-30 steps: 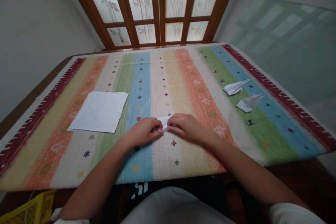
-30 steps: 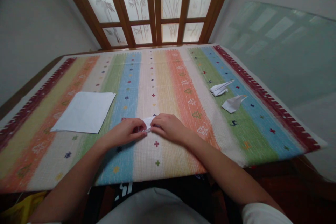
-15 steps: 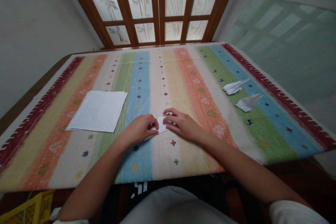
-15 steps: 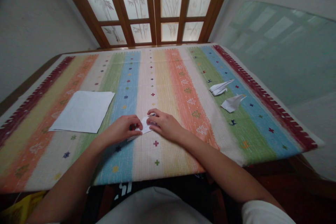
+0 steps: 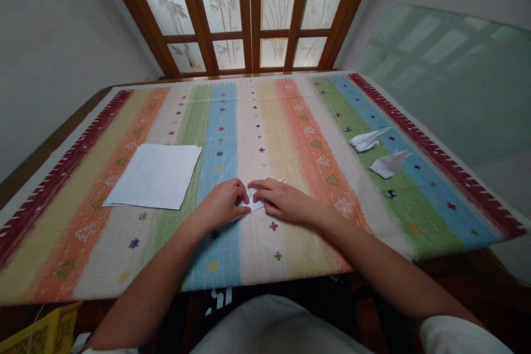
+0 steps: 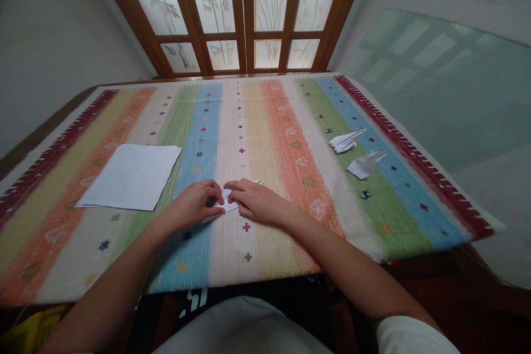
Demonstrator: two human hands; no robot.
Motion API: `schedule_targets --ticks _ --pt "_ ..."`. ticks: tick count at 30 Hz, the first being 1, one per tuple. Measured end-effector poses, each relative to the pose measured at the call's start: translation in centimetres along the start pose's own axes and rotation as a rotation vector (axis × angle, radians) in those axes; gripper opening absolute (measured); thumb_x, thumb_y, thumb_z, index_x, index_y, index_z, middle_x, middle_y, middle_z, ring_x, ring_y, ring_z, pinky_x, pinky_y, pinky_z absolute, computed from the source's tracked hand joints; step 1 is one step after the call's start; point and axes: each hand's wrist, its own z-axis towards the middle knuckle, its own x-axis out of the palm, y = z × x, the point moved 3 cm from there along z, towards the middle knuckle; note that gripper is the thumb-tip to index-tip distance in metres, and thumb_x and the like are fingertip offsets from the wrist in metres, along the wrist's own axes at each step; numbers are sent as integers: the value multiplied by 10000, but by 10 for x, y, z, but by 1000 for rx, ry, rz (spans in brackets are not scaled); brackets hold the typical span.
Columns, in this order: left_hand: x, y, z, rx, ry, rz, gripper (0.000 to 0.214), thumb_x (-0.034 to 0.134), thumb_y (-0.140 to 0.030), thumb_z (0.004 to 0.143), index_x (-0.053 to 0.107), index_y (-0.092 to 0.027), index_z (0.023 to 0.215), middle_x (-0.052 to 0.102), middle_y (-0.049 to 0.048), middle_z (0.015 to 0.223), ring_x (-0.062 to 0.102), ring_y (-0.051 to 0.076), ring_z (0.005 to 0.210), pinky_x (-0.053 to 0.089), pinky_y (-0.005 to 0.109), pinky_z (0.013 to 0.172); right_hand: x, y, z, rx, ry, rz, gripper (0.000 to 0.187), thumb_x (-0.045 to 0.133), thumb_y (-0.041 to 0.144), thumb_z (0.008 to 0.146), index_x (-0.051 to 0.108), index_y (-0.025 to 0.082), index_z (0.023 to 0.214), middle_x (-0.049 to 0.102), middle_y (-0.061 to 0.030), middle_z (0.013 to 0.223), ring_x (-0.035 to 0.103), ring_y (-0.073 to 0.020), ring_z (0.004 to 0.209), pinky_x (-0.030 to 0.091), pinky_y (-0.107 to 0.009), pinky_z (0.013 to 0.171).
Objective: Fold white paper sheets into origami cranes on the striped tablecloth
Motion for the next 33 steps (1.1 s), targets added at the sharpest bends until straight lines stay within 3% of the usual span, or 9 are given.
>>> schedule_targets --ticks 6,12,15,22,29,33 --pt "2 -3 -1 -1 30 46 59 785 -203 838 759 -180 790 721 50 903 654 190 766 460 312 763 -1 0 -4 22 -23 -3 283 577 87 961 715 188 1186 627 -140 1426 687 -225 1184 555 -388 1041" --pt "1 -10 -5 -23 22 108 73 747 -176 844 680 -183 873 729 20 808 646 190 713 396 287 668 -8 3 -4 69 -51 -6 284 570 80 951 679 169 1197 698 -128 1240 685 -221 1052 567 -355 918" --pt "1 -11 -6 17 46 90 24 709 -175 863 724 -190 873 758 33 828 681 195 730 431 292 695 -10 3 -6 53 -71 -4 290 583 89 968 691 170 1224 715 -126 1208 676 -226 1072 561 -363 922" --pt "3 -9 -7 62 87 111 235 620 -106 876 822 -183 969 807 79 949 723 203 764 498 305 762 -8 -1 -7 -28 -75 -85 165 649 135 988 794 176 1056 751 -113 1118 652 -245 1075 545 -388 932" --pt "3 -13 -8 36 65 194 244 622 -97 874 800 -196 1009 807 76 936 736 227 807 503 330 791 -7 2 -4 -24 -51 -218 216 614 152 1007 757 182 1165 743 -103 1042 644 -236 988 491 -385 903" --pt "6 -21 -11 4 73 347 213 589 -125 940 778 -195 1010 797 95 927 740 254 789 512 353 774 -7 6 -4 -18 -39 -285 178 629 161 1013 745 192 1144 742 -81 979 638 -231 945 456 -377 892"
